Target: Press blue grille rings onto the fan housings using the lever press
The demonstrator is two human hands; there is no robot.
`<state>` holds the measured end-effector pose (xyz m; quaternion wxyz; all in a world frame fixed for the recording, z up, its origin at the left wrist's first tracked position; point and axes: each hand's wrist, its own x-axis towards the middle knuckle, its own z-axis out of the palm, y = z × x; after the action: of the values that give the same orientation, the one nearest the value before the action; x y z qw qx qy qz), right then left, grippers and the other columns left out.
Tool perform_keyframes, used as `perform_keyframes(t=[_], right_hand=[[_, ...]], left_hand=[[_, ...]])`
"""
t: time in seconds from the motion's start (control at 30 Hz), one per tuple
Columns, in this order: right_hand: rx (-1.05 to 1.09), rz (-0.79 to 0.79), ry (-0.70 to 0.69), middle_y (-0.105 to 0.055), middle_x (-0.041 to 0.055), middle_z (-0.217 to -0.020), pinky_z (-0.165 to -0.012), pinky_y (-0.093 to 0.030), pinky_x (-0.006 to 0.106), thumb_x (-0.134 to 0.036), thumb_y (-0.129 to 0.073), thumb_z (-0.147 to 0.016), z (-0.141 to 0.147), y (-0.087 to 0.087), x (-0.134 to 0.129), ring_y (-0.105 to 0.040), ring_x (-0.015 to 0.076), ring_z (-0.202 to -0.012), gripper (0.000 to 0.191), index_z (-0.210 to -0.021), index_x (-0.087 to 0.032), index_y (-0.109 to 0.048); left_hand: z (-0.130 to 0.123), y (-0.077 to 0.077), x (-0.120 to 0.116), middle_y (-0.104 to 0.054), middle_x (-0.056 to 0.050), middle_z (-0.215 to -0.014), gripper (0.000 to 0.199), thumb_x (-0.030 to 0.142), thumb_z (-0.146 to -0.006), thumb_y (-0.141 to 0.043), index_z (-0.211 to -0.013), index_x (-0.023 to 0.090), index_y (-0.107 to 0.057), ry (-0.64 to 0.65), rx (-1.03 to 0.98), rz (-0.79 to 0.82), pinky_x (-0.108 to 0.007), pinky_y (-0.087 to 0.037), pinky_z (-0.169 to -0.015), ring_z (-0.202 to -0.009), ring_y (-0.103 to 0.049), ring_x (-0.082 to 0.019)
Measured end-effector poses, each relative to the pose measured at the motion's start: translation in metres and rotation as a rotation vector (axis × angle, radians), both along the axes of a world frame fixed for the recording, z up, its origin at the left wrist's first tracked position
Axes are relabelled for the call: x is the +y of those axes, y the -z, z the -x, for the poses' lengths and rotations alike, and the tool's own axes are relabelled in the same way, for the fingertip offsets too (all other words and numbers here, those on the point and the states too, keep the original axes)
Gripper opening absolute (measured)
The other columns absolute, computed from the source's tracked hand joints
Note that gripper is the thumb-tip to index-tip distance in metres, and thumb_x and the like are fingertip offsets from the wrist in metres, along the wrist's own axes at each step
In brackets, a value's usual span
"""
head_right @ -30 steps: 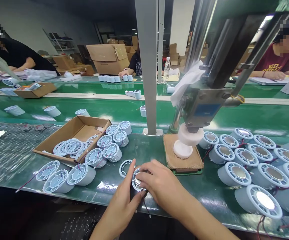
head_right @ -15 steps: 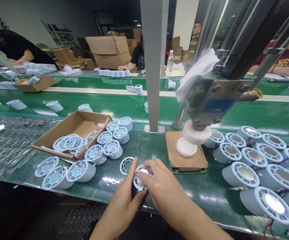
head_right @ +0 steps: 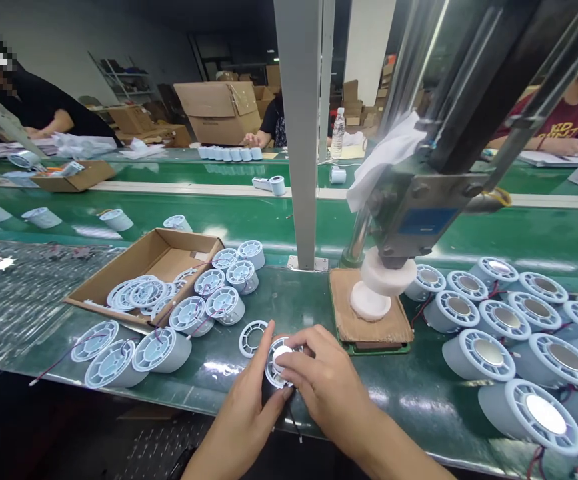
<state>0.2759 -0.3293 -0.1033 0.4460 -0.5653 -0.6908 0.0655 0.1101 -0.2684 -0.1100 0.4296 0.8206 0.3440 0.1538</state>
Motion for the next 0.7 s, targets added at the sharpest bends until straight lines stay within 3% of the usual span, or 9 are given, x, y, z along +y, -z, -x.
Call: perform_keyframes(t=[0.23,0.4,0.53,0.7], right_hand=[[0.029,-0.111,-0.035,-0.06,0.0047,-0.094,-0.074,-0.048,0.026,-0.005,-0.048,-0.093,0.004,0.0,0.0,-0.052,0.0136,-0.086,0.027,-0.112,-0.02,-0.06],[-0.28,0.133,-0.026,-0.059,0.0074,-0.116,-0.082,-0.05,0.032,0.001,-0.051,-0.084,0.003,-0.02,-0.001,-0.056,0.019,-0.097,0.037,-0.113,-0.02,-0.06],[-0.598,0.253,-0.068,-0.065,0.0056,-0.1,-0.074,-0.047,0.034,-0.005,-0.066,-0.073,0.007,-0.036,0.007,-0.056,0.0217,-0.083,0.035,-0.106,-0.017,-0.062],[-0.704,0.345,-0.127,-0.067,0.0044,-0.092,-0.063,-0.039,0.031,-0.002,-0.066,-0.07,0.01,-0.053,0.016,-0.057,0.0196,-0.075,0.031,-0.098,-0.015,-0.063]], left_hand=[[0.003,0.003,0.002,-0.02,-0.004,-0.163,0.077,0.017,-0.092,-0.045,-0.156,0.025,-0.004,0.0,-0.024,0.027,-0.043,-0.029,-0.12,-0.148,-0.024,-0.021],[0.003,0.003,0.001,-0.018,-0.005,-0.163,0.076,0.017,-0.092,-0.045,-0.156,0.022,-0.005,-0.006,-0.022,0.058,-0.045,-0.024,-0.121,-0.149,-0.021,-0.021],[0.002,0.001,0.001,-0.017,-0.007,-0.163,0.074,0.019,-0.092,-0.046,-0.156,0.022,-0.008,-0.008,-0.065,0.056,-0.047,-0.023,-0.121,-0.149,-0.02,-0.022],[0.002,0.0,-0.001,-0.028,-0.01,-0.16,0.076,0.019,-0.09,-0.051,-0.156,0.022,-0.012,-0.053,-0.11,0.071,-0.049,-0.025,-0.12,-0.146,-0.029,-0.024]])
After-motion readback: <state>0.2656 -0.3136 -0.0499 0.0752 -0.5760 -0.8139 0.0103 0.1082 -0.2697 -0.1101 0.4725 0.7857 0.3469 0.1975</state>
